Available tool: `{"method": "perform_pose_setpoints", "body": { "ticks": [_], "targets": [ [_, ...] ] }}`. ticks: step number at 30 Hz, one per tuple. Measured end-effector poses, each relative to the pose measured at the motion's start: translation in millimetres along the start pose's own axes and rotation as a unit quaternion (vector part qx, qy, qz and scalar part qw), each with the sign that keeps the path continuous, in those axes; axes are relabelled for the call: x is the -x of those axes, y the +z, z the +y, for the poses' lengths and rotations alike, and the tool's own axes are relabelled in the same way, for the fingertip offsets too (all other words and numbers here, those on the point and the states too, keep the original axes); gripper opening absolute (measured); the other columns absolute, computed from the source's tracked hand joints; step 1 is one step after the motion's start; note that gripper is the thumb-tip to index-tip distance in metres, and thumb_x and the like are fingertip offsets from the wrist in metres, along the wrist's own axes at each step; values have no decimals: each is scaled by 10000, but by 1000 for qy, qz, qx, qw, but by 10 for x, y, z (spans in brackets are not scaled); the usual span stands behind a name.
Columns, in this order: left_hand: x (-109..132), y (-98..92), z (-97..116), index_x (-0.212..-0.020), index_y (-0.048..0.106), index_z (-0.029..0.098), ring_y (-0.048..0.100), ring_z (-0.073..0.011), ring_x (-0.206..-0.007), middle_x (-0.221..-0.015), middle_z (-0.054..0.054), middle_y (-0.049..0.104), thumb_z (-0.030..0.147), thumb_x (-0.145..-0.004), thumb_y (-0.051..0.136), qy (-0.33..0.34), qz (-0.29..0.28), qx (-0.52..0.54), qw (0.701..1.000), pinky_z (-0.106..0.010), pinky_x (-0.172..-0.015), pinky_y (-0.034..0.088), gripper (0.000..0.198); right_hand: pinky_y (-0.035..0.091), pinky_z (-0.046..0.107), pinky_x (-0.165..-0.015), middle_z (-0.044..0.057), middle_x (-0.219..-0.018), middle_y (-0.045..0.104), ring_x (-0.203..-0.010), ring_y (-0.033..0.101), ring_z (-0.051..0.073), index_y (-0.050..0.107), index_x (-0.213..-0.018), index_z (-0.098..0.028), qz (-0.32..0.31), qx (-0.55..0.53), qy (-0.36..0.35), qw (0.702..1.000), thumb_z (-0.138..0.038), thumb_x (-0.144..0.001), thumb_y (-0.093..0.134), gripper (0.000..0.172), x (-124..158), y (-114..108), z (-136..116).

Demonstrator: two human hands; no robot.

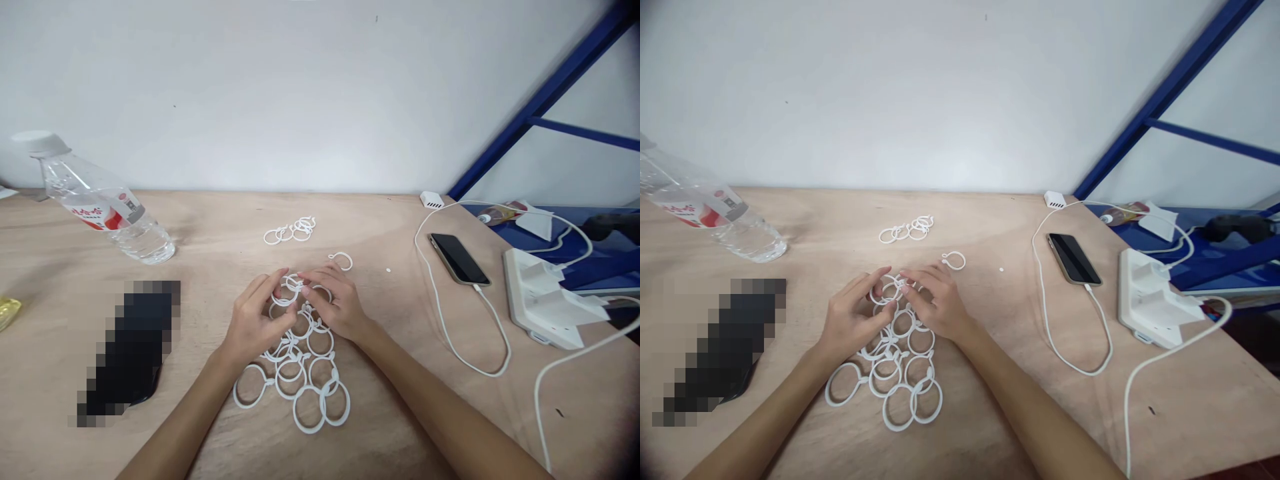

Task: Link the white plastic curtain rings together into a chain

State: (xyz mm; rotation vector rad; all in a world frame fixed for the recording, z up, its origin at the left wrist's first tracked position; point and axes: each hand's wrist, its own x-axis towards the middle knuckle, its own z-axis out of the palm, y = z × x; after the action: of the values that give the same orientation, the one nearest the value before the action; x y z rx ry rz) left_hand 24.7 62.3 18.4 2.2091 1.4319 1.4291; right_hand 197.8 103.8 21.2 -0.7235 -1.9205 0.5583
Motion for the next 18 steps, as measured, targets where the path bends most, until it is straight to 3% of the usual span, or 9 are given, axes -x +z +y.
{"method": "perform_pose_setpoints", "body": {
  "ticks": [5,10,18],
  "targets": [
    [19,21,-31,-1270,530,159,588,-121,-712,-828,-10,623,194,-776,630,-16,-4,14,1000,-246,-701,509,505,461,376,-807,45,-869,734,-805,624,178,704,-965,-219,7,-8,-19,1000,-178,-877,585,154,9,18,49],
    [15,21,-17,-1200,569,152,634,-134,-736,-866,-28,681,259,-805,629,-65,-2,26,998,-255,-727,529,414,463,369,-789,27,-805,735,-751,629,166,723,-931,-226,22,-54,20,998,-199,-875,597,140,-7,12,44],
    [-7,-12,21,-1119,586,178,639,-140,-748,-837,-20,676,278,-825,626,-35,-3,18,999,-254,-754,524,313,483,344,-771,29,-791,727,-787,596,174,749,-893,-237,19,-86,78,993,-244,-878,593,157,-1,7,35]
  ]
}}
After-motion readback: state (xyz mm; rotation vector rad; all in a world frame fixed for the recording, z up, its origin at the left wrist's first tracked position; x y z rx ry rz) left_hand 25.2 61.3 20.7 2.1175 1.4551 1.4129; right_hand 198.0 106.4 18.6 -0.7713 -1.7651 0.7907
